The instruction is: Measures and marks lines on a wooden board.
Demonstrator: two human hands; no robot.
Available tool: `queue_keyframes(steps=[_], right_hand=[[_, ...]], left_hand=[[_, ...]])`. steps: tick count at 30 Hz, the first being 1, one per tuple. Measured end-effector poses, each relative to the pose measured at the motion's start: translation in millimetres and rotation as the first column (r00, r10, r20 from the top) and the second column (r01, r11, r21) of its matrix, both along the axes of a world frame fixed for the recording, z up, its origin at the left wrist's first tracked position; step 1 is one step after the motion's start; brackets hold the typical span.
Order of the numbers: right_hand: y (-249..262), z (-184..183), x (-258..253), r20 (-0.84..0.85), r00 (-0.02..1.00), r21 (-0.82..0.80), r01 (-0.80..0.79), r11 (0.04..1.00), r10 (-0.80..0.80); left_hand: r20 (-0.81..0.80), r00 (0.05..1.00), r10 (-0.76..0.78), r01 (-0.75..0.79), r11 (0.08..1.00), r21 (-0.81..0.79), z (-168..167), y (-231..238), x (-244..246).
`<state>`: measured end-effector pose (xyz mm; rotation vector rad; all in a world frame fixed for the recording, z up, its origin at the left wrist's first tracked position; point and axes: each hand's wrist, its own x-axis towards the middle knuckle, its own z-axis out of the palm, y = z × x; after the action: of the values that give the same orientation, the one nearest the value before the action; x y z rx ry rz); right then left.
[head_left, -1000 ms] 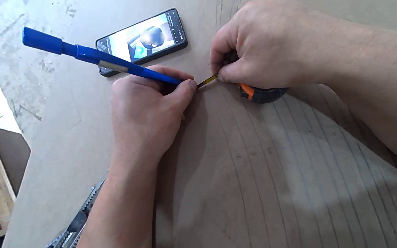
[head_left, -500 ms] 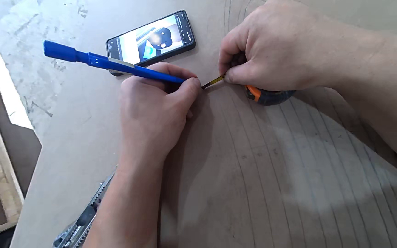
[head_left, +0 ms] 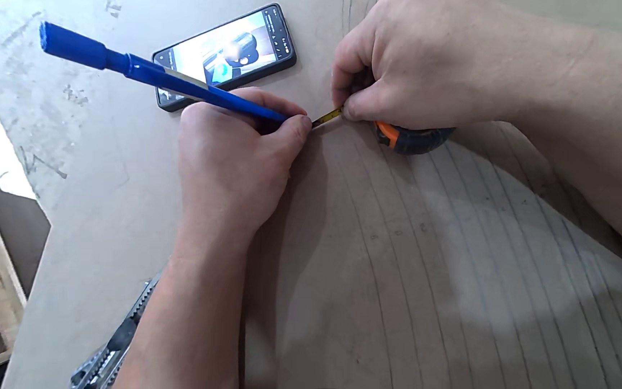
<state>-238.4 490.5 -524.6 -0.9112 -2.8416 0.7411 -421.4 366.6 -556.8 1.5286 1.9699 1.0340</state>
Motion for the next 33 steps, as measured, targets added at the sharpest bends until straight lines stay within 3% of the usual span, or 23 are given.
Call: queue_keyframes(steps=[33], right_hand=[[-16, 4, 6, 0.047, 0.998, -0.018, 0.044, 0.999, -0.043]], left_hand=[[0.0, 0.999, -0.048, 0.048, 0.999, 0.011, -2, -12, 4]])
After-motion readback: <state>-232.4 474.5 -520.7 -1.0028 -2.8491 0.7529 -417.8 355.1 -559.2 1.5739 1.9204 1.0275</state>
